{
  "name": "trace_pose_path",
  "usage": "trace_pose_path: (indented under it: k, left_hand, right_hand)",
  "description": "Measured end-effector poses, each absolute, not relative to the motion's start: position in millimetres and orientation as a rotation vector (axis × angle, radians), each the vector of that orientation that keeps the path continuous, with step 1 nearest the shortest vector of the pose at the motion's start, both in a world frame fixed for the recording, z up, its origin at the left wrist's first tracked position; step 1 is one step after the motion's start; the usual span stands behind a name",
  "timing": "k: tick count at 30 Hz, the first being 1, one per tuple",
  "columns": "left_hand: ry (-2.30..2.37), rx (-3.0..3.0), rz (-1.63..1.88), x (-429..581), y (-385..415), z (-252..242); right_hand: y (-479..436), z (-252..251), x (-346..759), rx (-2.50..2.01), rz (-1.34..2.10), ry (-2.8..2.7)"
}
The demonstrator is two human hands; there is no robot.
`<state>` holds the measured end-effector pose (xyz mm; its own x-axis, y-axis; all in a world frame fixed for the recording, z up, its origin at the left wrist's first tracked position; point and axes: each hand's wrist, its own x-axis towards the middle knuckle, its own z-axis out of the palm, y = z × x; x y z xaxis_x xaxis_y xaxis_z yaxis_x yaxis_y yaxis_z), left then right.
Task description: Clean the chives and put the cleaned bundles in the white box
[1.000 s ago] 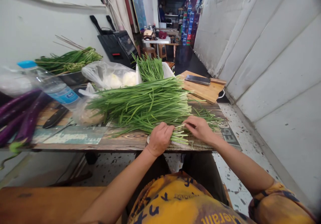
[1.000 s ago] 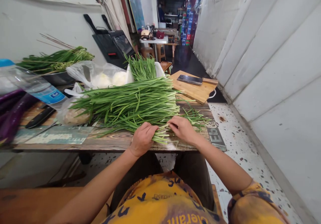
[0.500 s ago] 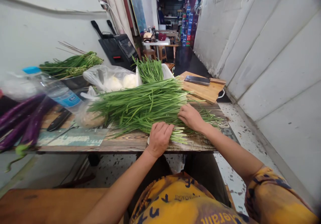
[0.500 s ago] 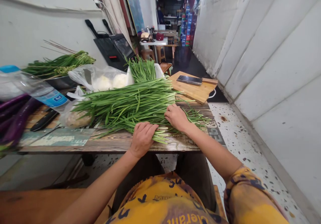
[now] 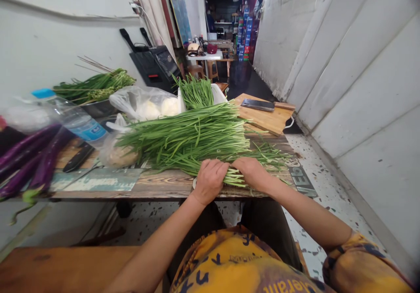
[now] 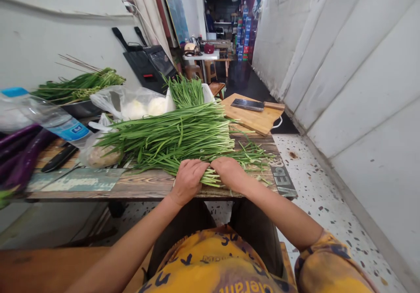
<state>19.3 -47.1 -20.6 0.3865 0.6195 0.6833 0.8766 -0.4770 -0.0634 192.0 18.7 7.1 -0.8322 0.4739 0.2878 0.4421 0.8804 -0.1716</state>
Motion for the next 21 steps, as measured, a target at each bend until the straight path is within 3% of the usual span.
trace_pose_path:
  k: [4,10,17,21]
  left_hand:
    - [-1.298,-2.302,-0.755,19.1,-42.5,-22.3]
    - [-1.294,-2.283,-0.796,17.5,-44.3,-23.1]
    - [-1.269,-2.258,-0.795,19.4,-43.3,-24.2]
    - [-1.291,-2.251,-0.784,19.2,-43.6,-26.7]
  right_hand:
    - [21.9,9.2,196.3,-0.776,0.093,-2.753]
    - [51.4,25.8,224.1,-0.745,0.568,-2.666]
    - [85.4,14.6,200.3,-0.880,-0.118,-2.645]
    - [86.5,3.2,179.2,-1.024,-0.252,-2.619]
